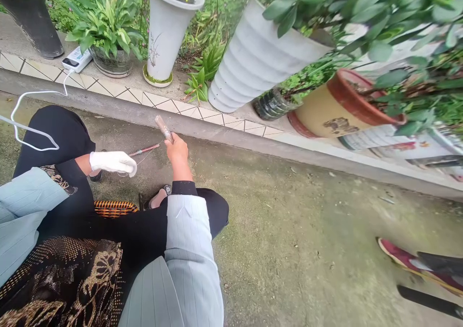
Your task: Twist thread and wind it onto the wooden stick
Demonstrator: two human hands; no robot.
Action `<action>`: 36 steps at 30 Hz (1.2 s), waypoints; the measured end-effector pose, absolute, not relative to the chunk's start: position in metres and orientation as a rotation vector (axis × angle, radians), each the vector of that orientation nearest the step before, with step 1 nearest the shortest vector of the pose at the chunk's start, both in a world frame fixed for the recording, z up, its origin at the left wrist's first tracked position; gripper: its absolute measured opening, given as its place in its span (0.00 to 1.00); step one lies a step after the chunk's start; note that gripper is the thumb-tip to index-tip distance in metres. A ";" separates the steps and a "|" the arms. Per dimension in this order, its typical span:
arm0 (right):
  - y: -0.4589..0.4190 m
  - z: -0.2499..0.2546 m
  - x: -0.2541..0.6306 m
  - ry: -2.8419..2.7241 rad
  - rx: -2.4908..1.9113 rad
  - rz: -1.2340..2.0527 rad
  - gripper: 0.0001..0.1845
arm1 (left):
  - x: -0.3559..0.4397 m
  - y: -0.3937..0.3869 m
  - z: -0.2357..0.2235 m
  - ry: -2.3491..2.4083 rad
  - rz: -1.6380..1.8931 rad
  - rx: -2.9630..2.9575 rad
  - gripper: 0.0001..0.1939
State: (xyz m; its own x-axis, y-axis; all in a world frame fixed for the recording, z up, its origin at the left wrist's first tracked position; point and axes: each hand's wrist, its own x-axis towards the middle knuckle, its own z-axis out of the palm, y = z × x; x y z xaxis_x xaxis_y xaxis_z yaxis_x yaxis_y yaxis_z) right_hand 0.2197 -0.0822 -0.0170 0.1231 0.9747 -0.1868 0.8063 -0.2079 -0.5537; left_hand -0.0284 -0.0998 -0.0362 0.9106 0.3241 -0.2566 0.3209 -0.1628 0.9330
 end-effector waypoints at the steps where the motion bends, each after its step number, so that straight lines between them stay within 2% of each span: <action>1: -0.083 -0.015 0.218 -1.854 -2.207 0.647 0.22 | -0.029 -0.100 -0.033 0.479 -0.005 1.793 0.16; 4: -0.085 -0.010 0.211 -2.218 -2.467 0.606 0.20 | -0.033 -0.097 -0.023 0.547 0.079 1.913 0.17; 8: -0.088 -0.012 0.206 -2.656 -2.409 1.059 0.17 | -0.041 -0.089 -0.015 0.873 0.253 2.032 0.16; 10: -0.092 -0.011 0.209 -2.746 -2.091 1.480 0.18 | -0.045 -0.083 -0.015 1.003 0.334 2.066 0.15; 13: -0.101 0.003 0.222 -2.528 -1.280 2.104 0.22 | -0.049 -0.075 -0.019 1.147 0.484 2.020 0.15; 14: -0.104 0.009 0.227 -2.353 -1.085 2.142 0.23 | -0.049 -0.074 -0.021 1.158 0.519 1.977 0.15; 16: -0.107 0.017 0.235 -1.943 -0.967 1.967 0.25 | -0.046 -0.075 -0.026 1.096 0.505 1.878 0.15; 19: -0.104 0.015 0.235 -1.445 -1.081 1.569 0.23 | -0.038 -0.083 -0.032 0.877 0.345 1.779 0.18; 21: -0.099 0.005 0.226 -1.311 -1.231 1.419 0.20 | -0.033 -0.090 -0.032 0.726 0.253 1.798 0.18; 24: -0.091 -0.011 0.206 -1.491 -1.593 1.229 0.19 | -0.028 -0.096 -0.029 0.555 0.133 1.888 0.17; 28: -0.089 -0.017 0.196 -2.269 -2.095 0.873 0.19 | -0.031 -0.095 -0.025 0.597 0.104 1.899 0.17; 30: -0.090 -0.014 0.200 -2.611 -2.092 1.055 0.18 | -0.034 -0.091 -0.026 0.691 0.152 1.858 0.16; 32: -0.093 -0.008 0.209 -2.761 -1.791 1.536 0.19 | -0.037 -0.087 -0.028 0.768 0.202 1.783 0.16; 34: -0.098 0.000 0.221 -2.630 -1.325 1.952 0.22 | -0.040 -0.084 -0.032 0.804 0.259 1.690 0.16; 36: -0.102 0.008 0.230 -2.283 -1.021 2.031 0.26 | -0.040 -0.082 -0.034 0.785 0.320 1.589 0.17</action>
State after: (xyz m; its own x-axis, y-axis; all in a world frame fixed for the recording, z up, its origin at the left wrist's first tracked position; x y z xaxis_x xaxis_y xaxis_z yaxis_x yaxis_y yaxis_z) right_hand 0.2301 -0.1016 0.0078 -0.7963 0.3983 -0.4553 0.4985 0.0058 -0.8669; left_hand -0.0403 -0.0825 -0.0344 0.7279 0.6453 -0.2320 0.2994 0.0053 0.9541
